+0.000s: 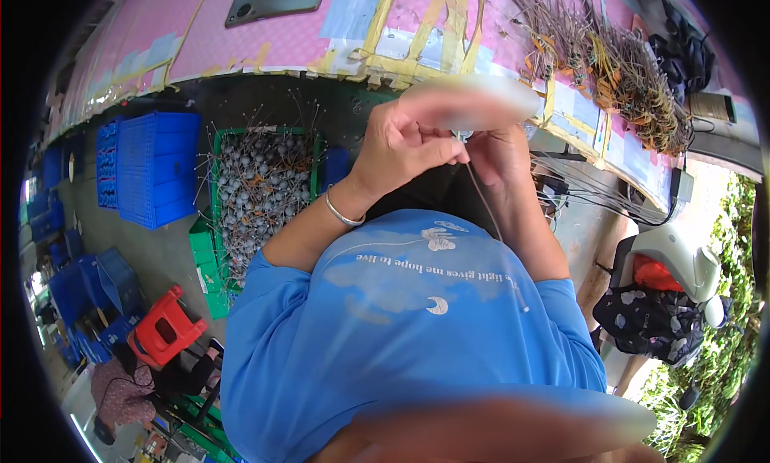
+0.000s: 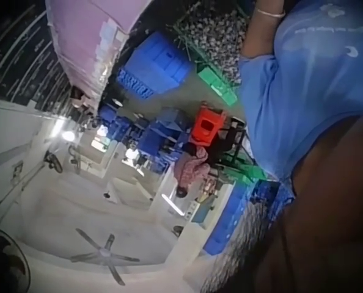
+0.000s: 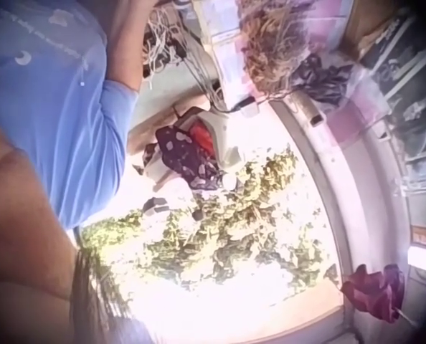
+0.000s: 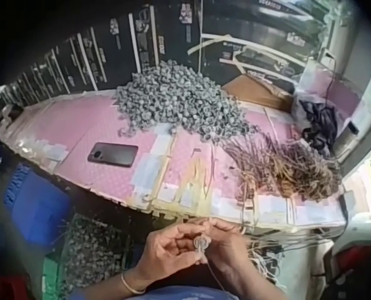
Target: Tying yellow strips around small silver objects to assemble components in a toy factory environment.
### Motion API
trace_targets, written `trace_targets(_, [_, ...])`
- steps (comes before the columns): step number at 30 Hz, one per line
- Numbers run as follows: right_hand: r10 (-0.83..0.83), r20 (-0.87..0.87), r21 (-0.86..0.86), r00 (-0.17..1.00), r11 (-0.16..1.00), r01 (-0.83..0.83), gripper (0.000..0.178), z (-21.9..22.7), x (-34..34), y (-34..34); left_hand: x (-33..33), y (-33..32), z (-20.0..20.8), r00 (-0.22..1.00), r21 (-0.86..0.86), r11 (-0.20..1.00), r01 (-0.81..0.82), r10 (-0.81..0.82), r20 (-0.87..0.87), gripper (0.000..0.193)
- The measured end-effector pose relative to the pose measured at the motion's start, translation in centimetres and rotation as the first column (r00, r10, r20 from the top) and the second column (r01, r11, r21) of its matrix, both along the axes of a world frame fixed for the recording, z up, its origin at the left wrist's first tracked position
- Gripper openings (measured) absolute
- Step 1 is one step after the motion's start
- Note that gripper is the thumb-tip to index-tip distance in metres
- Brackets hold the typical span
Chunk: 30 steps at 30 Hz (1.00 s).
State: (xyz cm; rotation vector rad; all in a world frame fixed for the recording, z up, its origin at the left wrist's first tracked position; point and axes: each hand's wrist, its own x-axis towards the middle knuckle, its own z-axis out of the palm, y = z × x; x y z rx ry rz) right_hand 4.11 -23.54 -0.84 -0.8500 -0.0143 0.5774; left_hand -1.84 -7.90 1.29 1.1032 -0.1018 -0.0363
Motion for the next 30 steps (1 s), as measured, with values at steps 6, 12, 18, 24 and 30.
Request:
trace_targets(6, [0.062,0.096,-0.006,0.993,0.998,-0.061,0.016,-0.1,1.0,-0.2,1.1,0.8,-0.4,0.990,-0.027,0.995,0.100,-0.096,0.104,0.043])
trace_targets(12, [0.334,0.609,-0.697,0.719,0.657,0.286,0.025,1.9,8.4,-4.1,1.7,2.0,0.2,0.992,0.179,0.976,0.122,-0.128,0.022,0.041])
trace_targets(18, [0.388,0.711,-0.699,0.586,0.301,0.649,0.023,1.8,20.2,-7.4,1.4,1.6,-1.7,0.986,0.021,0.987,0.160,-0.159,-0.052,0.041])
trace_targets(24, [0.464,0.554,-0.793,0.691,0.042,0.607,0.025,3.5,23.7,1.0,1.2,1.8,-1.9,0.977,0.091,0.979,0.181,-0.168,-0.129,0.042])
trace_targets(30, [0.541,0.833,-0.315,0.116,0.290,0.904,0.021,0.6,24.0,2.9,0.8,3.2,-2.4,0.990,0.154,0.983,0.095,-0.076,-0.121,0.040])
